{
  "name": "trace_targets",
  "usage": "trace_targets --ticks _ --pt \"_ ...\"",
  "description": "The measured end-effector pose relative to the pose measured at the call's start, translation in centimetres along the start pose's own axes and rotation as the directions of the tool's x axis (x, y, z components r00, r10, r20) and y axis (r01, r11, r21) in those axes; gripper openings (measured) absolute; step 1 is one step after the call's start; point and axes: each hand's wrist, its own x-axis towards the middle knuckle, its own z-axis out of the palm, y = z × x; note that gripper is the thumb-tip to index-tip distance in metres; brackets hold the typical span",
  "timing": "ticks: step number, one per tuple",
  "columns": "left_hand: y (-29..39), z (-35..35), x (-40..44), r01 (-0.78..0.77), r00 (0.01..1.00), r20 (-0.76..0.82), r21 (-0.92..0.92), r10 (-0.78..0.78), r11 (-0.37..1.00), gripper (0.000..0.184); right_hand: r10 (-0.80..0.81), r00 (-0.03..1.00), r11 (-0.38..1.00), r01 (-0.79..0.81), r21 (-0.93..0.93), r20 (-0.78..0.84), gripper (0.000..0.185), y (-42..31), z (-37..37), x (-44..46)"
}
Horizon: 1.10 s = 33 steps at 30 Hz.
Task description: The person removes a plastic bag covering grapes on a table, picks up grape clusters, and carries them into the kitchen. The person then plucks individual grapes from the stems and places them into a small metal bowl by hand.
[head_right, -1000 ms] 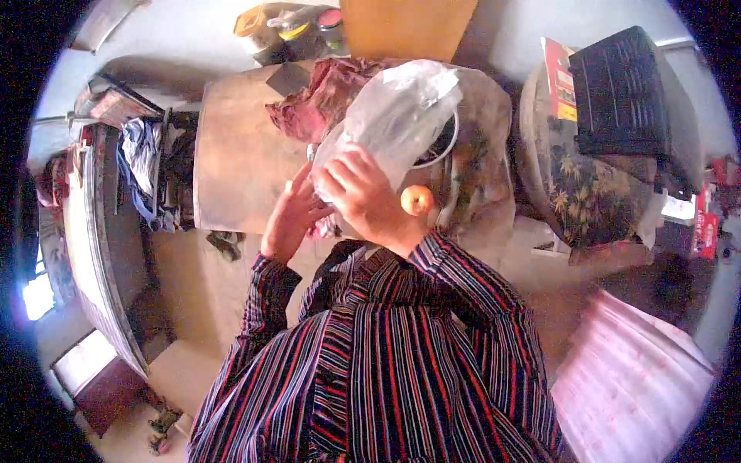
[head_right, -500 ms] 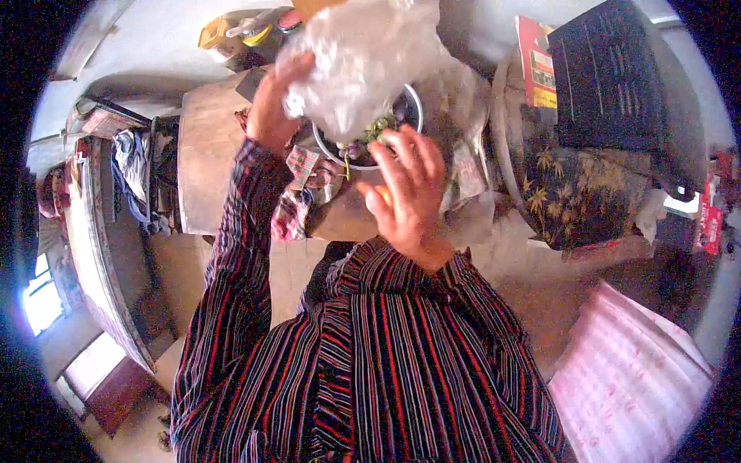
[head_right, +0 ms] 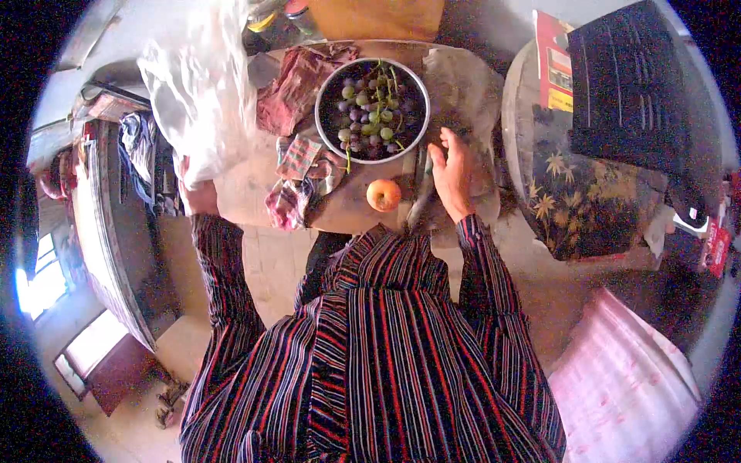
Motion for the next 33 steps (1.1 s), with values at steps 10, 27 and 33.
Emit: trace_targets --ticks 10,27,33 --pt "-0.5 5.6 -10.1 0.830 0.556 0.101 -0.014 -0.825 0.558 0.043 -0.112 0.991 0.994 0.111 0.009 0.068 0.021 -3.2 2.4 1.1" --pt "3.3 4.5 -12.2 0.901 0.325 0.589 -0.432 -0.740 0.051 0.067 -0.089 0.993 0.983 0.100 -0.151 0.077 0.013 -5.8 5.1 6.7" --pt "3.0 2.2 -11.4 0.847 0.398 0.597 -0.530 -0.697 0.030 0.062 -0.192 0.963 0.910 0.248 -0.334 0.191 0.021 -6.5 6.8 7.5"
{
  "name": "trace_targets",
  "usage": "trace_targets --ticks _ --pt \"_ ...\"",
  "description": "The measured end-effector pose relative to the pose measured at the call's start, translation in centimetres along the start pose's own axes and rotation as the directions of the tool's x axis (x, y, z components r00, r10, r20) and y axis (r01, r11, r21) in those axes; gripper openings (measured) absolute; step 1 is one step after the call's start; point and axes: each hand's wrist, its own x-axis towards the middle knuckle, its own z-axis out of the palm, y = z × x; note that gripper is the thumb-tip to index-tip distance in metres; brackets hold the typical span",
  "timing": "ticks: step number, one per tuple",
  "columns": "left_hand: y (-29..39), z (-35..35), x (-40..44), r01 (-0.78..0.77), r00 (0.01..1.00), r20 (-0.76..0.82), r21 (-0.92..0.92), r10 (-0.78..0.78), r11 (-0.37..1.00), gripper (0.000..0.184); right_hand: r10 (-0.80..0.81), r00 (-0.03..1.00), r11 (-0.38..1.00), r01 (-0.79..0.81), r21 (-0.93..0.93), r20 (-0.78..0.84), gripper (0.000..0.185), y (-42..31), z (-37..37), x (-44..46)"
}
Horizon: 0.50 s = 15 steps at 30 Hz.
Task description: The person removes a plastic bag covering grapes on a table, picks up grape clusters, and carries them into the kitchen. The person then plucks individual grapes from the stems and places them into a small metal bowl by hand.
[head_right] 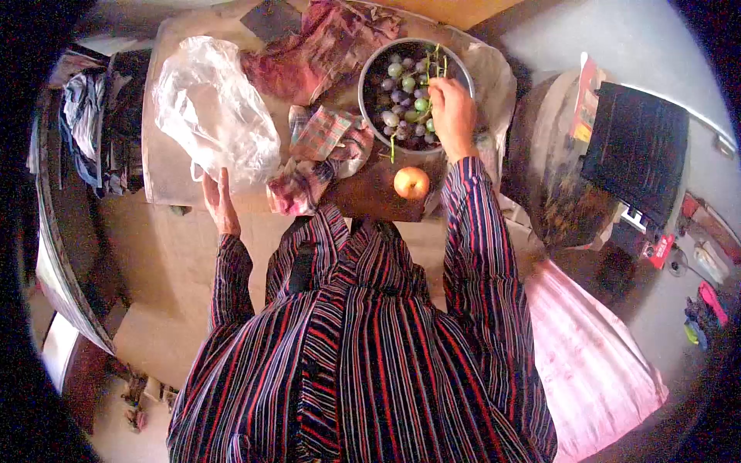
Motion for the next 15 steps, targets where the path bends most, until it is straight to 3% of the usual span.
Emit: trace_targets --ticks 1,3,7,8,15 --pt "0.2 -0.1 -0.2 0.001 1.000 -0.005 -0.001 -0.001 1.000 0.062 -0.004 1.000 1.000 0.004 0.001 0.002 0.021 -0.1 0.3 0.5" --pt "0.8 -0.3 -0.6 -0.036 0.997 -0.073 0.042 0.039 0.998 0.062 -0.186 0.979 0.982 0.187 0.005 -0.079 0.020 -0.4 1.0 1.7" --pt "2.7 -0.7 -1.5 -0.052 0.987 -0.148 0.086 0.065 0.995 0.061 -0.243 0.966 0.948 0.255 -0.190 0.083 0.025 -0.4 1.6 3.1" --pt "2.2 -0.8 -1.8 -0.071 0.985 -0.159 0.008 0.071 0.997 0.061 -0.288 0.952 0.917 0.306 -0.257 0.107 0.025 -0.2 1.7 3.4" --pt "2.4 -0.2 -4.9 -0.002 0.953 -0.301 0.090 0.029 0.996 0.061 -0.395 0.889 0.883 0.437 -0.171 0.231 0.012 0.7 2.2 4.9"
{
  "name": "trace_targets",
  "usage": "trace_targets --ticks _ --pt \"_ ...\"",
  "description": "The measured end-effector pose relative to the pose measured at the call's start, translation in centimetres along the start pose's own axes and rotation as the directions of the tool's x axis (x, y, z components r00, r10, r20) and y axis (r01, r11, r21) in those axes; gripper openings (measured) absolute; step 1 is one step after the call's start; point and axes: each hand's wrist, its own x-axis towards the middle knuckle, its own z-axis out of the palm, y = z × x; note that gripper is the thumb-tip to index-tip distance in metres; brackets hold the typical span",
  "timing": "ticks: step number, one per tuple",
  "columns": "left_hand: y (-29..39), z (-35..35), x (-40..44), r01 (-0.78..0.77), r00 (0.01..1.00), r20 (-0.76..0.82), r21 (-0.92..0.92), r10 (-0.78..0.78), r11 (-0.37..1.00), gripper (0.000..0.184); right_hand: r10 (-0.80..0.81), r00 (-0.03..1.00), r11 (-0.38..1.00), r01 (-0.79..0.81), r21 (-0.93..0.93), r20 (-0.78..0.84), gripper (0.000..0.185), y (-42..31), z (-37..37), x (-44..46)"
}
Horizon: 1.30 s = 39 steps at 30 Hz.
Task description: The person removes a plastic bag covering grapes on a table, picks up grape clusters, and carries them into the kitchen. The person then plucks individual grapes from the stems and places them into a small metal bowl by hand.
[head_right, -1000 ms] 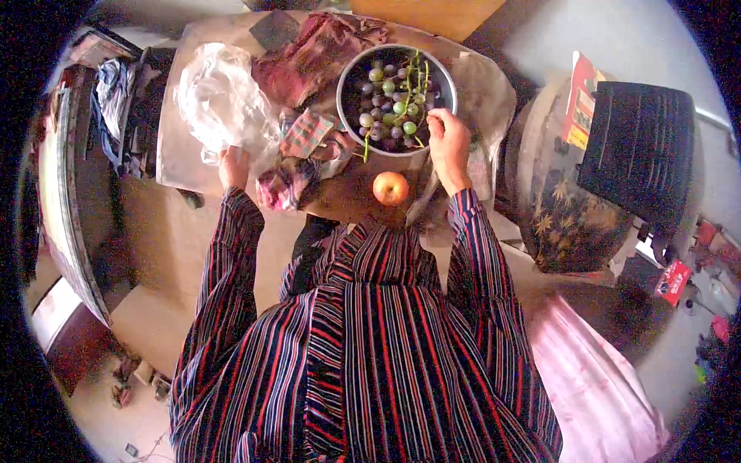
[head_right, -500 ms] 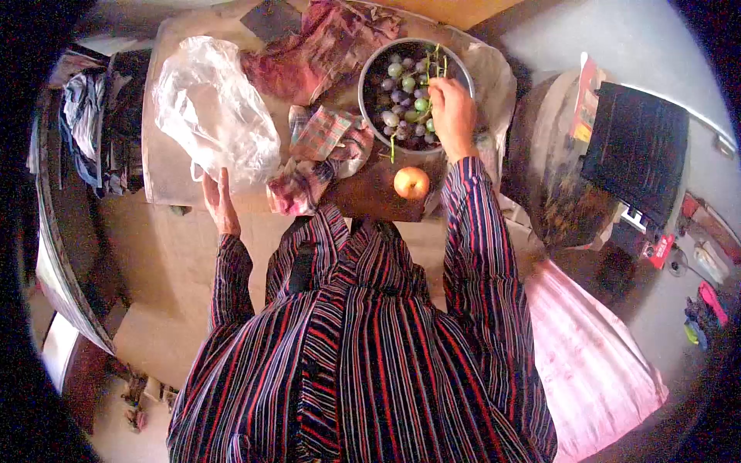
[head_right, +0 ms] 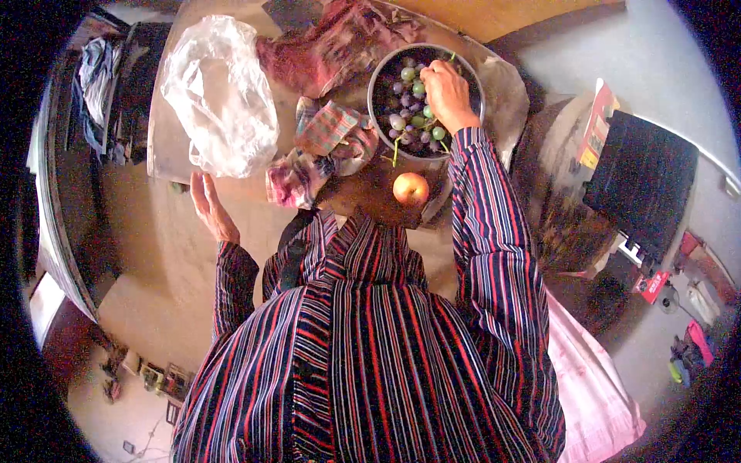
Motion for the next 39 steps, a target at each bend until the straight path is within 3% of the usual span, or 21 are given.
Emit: trace_targets --ticks 3,12,16,17,19,22,25,34,35,39 --pt "0.4 0.4 -0.7 0.018 0.999 -0.050 -0.034 -0.020 0.999 0.059 -0.035 0.999 0.999 0.035 0.010 0.008 0.012 -0.1 -0.9 0.0" --pt "1.3 2.3 -1.5 -0.129 0.992 0.007 -0.013 0.129 0.992 0.053 -0.014 0.999 0.996 0.017 0.091 -0.035 0.005 -1.0 -3.4 -0.9" --pt "3.1 3.3 -2.7 -0.149 0.988 0.051 0.041 0.147 0.988 0.049 0.008 0.998 0.982 0.004 0.190 -0.059 0.006 -1.2 -4.5 -1.5" --pt "3.9 3.6 -3.1 -0.224 0.974 0.059 0.124 0.219 0.967 0.047 0.006 0.998 0.982 0.005 0.190 -0.059 0.006 -1.2 -4.8 -1.7" --pt "5.5 4.2 -3.6 -0.344 0.939 0.087 0.241 0.333 0.907 0.044 0.094 0.995 0.939 -0.078 0.334 -0.031 0.005 -1.2 -5.3 -2.0" --pt "6.2 4.9 -3.9 -0.419 0.908 0.119 0.251 0.402 0.872 0.044 0.150 0.988 0.887 -0.121 0.445 -0.032 0.006 -0.7 -5.4 -2.4" --pt "6.4 5.6 -4.4 -0.419 0.907 0.133 0.196 0.399 0.887 0.043 0.260 0.963 0.811 -0.254 0.527 0.063 0.005 -0.3 -5.4 -2.7" --pt "6.2 7.6 -5.9 -0.398 0.891 0.261 0.062 0.370 0.915 0.038 0.301 0.935 0.547 -0.329 0.770 0.186 0.012 0.9 -6.3 -3.5" --pt "6.5 7.8 -6.4 -0.318 0.914 0.267 0.002 0.306 0.948 0.038 0.301 0.935 0.546 -0.330 0.770 0.187 0.012 1.0 -6.3 -3.6" --pt "5.9 8.2 -6.4 -0.374 0.892 0.296 0.060 0.342 0.925 0.038 0.329 0.931 0.533 -0.320 0.783 0.156 0.009 0.8 -7.0 -4.1"
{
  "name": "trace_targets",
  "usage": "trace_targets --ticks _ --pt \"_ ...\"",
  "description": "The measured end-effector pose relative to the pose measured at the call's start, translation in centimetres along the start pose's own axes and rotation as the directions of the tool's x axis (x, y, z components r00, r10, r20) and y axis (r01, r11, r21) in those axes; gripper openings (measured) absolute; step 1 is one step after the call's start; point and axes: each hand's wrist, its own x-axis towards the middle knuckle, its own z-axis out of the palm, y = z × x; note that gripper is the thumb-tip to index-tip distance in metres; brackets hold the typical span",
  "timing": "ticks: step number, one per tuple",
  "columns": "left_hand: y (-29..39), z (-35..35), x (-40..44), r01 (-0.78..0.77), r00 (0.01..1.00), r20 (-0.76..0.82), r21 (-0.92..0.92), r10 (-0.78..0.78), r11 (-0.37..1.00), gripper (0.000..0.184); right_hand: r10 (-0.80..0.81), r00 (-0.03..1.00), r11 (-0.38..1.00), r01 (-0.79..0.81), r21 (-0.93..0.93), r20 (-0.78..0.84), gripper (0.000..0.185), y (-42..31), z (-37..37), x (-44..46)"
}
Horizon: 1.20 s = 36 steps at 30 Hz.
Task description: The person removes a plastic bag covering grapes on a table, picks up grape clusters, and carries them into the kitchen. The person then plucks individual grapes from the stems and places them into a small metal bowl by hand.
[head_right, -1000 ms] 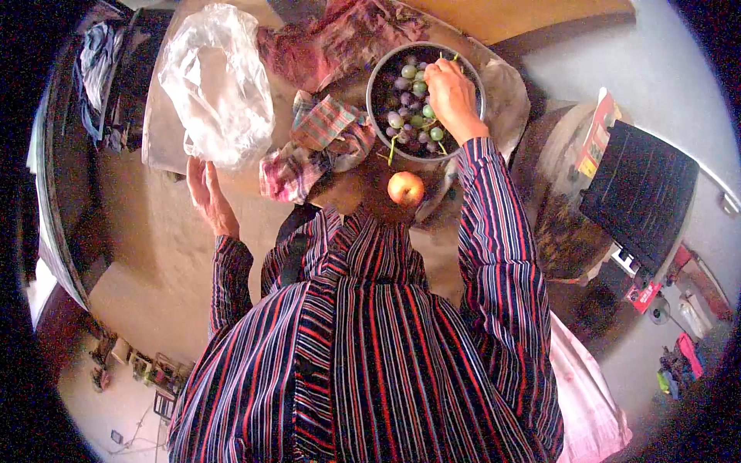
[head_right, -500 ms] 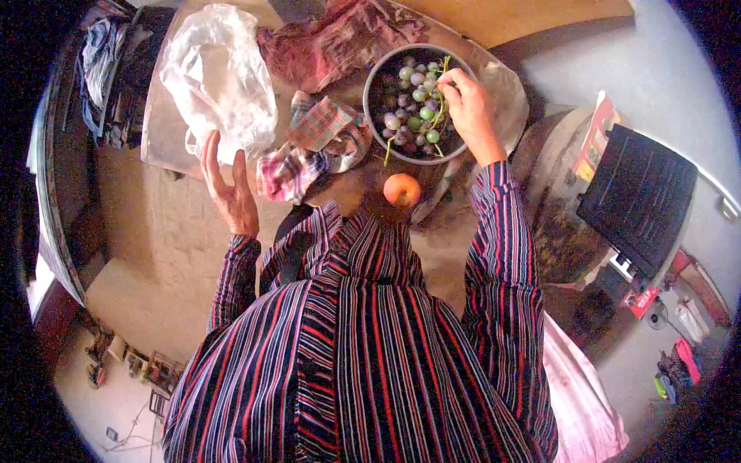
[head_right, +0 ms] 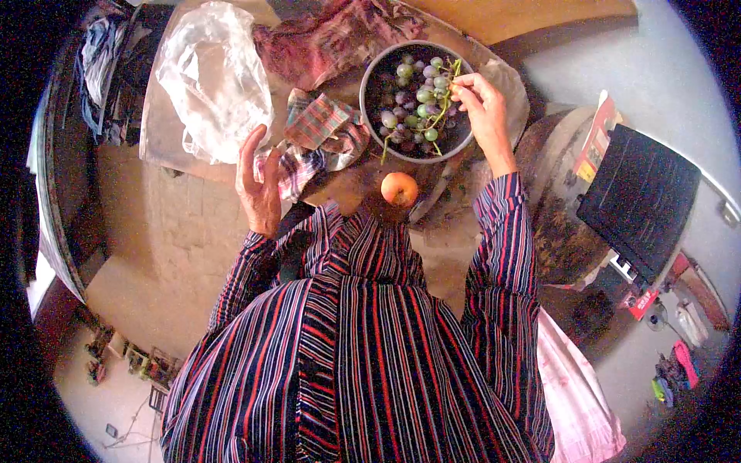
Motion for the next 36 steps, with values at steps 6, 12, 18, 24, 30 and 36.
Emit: trace_targets --ticks 6,12,18,24,30,36 --pt "0.2 1.5 0.8 -0.018 1.000 -0.001 0.072 0.018 0.997 0.030 0.030 0.998 0.999 -0.031 -0.020 -0.054 0.009 1.5 -0.6 -0.8" --pt "1.6 7.7 4.3 -0.073 0.964 0.259 0.043 0.060 0.996 0.017 -0.003 0.996 0.991 -0.009 -0.130 -0.093 0.007 2.9 -0.4 -0.9" --pt "2.4 13.5 6.7 -0.318 0.836 0.505 0.126 0.215 0.940 0.021 -0.066 0.991 0.977 0.041 -0.209 -0.118 0.007 1.7 -0.3 -1.0" --pt "1.2 13.4 5.7 -0.261 0.849 0.505 0.146 0.155 0.954 0.021 -0.096 0.985 0.993 0.084 -0.085 -0.143 0.008 -1.1 -0.7 -2.0" --pt "1.3 13.3 5.5 -0.198 0.868 0.482 0.121 0.117 0.973 0.021 -0.112 0.979 0.994 0.112 -0.014 -0.173 0.007 -3.7 -0.6 -4.0" --pt "0.9 15.6 7.1 -0.302 0.851 0.499 0.215 0.161 0.928 0.021 -0.094 0.979 0.995 0.099 0.018 -0.181 0.008 -3.6 0.0 -5.2"
